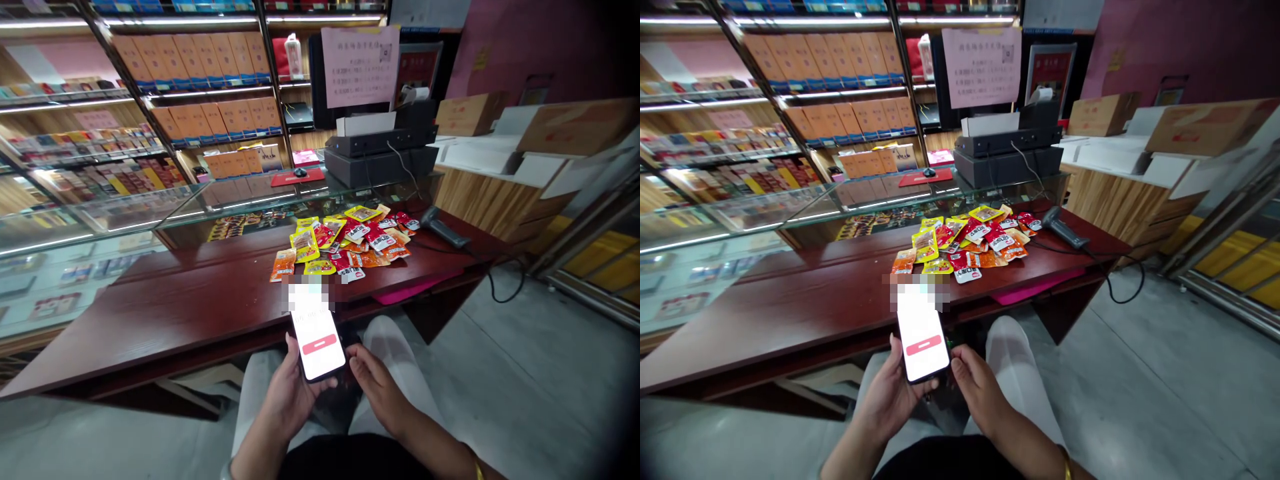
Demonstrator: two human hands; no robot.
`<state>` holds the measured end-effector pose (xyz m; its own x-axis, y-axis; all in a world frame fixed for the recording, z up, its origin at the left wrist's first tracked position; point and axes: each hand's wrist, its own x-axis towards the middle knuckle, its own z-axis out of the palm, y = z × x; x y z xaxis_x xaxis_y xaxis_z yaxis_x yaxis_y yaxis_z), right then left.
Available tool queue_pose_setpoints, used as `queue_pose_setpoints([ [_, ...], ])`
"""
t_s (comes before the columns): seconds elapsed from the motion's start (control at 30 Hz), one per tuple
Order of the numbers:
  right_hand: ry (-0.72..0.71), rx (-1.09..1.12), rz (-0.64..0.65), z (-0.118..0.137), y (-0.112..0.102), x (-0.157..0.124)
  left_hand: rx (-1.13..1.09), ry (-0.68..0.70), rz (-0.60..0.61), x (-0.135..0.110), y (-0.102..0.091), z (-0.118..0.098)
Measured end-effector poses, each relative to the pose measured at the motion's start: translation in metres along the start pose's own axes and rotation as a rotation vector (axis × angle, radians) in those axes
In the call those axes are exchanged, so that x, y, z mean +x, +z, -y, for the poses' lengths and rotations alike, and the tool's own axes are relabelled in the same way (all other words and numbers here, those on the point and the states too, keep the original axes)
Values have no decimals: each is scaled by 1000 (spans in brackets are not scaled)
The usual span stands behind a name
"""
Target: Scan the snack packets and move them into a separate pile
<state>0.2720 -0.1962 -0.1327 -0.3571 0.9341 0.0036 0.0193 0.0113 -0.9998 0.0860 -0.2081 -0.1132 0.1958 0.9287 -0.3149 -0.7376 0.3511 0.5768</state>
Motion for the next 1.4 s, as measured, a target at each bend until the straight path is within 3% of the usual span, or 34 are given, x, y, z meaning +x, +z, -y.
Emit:
queue_pose_setpoints([
  [0.17, -11, -23, 19, -5, 1, 1, 7, -6, -24, 1, 0, -1],
  [0.73, -17, 50, 55, -9, 8, -1, -29, -13, 76, -2, -3, 5],
  [1.4, 20, 84, 30, -11, 14, -1, -13, -10, -7, -2, -6, 7],
])
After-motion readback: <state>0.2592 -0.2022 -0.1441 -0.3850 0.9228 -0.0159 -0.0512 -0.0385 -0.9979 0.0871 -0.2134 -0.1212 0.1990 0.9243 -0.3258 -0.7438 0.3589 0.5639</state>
